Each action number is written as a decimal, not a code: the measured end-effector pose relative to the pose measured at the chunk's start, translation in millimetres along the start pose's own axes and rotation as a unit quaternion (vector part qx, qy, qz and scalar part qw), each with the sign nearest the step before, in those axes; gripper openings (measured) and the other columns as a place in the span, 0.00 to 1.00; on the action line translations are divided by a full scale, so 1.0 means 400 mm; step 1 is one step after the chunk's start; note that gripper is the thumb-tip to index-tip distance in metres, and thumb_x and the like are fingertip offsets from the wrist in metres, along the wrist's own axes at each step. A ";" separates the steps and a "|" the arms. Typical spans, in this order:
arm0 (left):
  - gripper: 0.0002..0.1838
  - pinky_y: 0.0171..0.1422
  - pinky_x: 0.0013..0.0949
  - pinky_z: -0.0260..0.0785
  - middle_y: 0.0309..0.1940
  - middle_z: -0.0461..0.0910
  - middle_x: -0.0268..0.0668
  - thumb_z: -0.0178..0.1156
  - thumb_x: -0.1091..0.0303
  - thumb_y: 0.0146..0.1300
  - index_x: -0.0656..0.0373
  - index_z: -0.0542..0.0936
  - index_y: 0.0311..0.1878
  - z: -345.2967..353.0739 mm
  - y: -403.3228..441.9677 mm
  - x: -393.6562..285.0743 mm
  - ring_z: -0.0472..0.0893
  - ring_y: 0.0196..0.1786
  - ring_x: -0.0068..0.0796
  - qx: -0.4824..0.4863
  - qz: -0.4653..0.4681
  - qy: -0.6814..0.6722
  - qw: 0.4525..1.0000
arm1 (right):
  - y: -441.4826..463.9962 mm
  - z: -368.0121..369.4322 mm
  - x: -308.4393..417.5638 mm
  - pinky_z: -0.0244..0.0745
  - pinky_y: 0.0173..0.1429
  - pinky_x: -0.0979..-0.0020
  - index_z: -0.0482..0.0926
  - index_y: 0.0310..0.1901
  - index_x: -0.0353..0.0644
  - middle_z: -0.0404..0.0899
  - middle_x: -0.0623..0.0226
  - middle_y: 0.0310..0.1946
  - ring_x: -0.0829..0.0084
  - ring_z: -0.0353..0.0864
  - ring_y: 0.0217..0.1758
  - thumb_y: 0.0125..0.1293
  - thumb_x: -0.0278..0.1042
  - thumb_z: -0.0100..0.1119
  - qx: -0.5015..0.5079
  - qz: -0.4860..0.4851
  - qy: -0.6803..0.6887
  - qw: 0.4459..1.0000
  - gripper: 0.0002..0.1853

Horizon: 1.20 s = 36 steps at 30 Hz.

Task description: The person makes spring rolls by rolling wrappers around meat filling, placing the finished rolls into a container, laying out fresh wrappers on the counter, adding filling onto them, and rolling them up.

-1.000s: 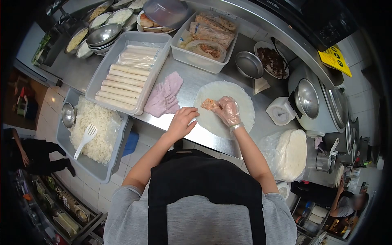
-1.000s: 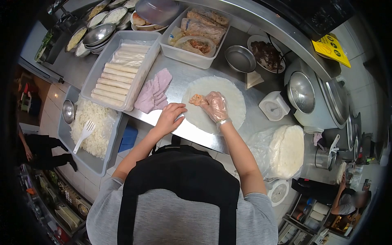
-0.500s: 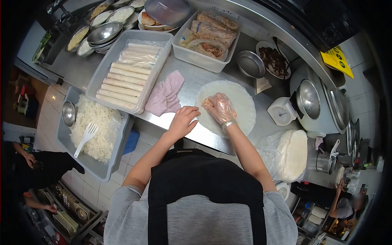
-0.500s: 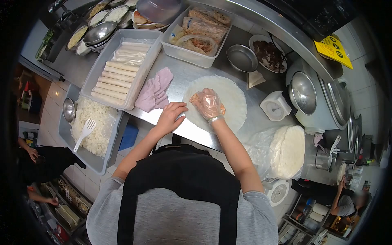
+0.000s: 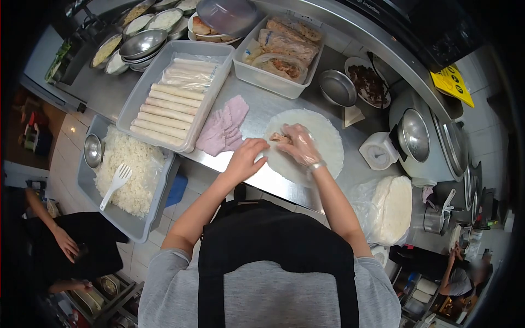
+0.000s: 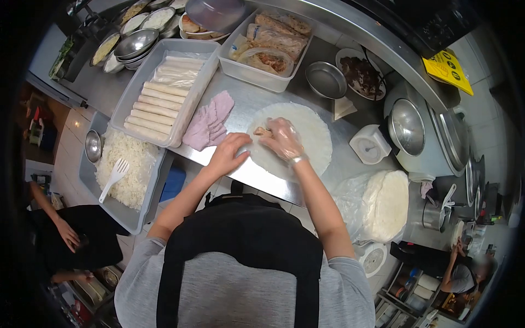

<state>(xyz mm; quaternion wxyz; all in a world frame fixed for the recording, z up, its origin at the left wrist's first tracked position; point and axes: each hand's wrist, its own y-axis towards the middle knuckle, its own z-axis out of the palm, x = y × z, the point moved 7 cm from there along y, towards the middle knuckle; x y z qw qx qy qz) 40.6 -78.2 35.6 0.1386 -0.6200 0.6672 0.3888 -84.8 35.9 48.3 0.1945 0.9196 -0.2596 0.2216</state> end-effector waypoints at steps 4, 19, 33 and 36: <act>0.21 0.61 0.40 0.65 0.50 0.77 0.43 0.64 0.69 0.51 0.61 0.75 0.51 -0.008 0.046 0.025 0.73 0.56 0.45 -0.016 0.005 0.021 1.000 | -0.029 0.009 0.022 0.72 0.52 0.60 0.82 0.42 0.40 0.78 0.59 0.38 0.59 0.76 0.45 0.56 0.37 0.63 -0.015 -0.001 -0.084 0.996 0.14; 0.31 0.60 0.41 0.63 0.53 0.75 0.42 0.66 0.65 0.49 0.59 0.70 0.59 -0.005 0.061 0.048 0.72 0.57 0.44 -0.005 -0.009 0.028 1.000 | -0.016 0.002 0.033 0.71 0.53 0.59 0.79 0.49 0.40 0.76 0.63 0.43 0.62 0.75 0.49 0.53 0.37 0.65 -0.078 -0.021 -0.114 0.990 0.21; 0.49 0.61 0.41 0.59 0.55 0.74 0.39 0.72 0.59 0.43 0.58 0.60 0.69 0.021 0.093 0.051 0.70 0.58 0.40 0.047 -0.010 0.047 0.998 | -0.033 0.015 0.017 0.70 0.48 0.61 0.82 0.38 0.44 0.76 0.67 0.34 0.63 0.76 0.42 0.51 0.36 0.68 -0.060 0.001 -0.103 0.993 0.12; 0.50 0.62 0.41 0.59 0.54 0.74 0.39 0.72 0.59 0.43 0.58 0.59 0.70 0.016 0.095 0.053 0.70 0.59 0.40 0.045 -0.011 0.044 0.998 | -0.020 0.041 0.011 0.71 0.49 0.61 0.82 0.44 0.45 0.77 0.64 0.35 0.61 0.76 0.44 0.50 0.35 0.68 -0.043 0.016 -0.121 0.992 0.17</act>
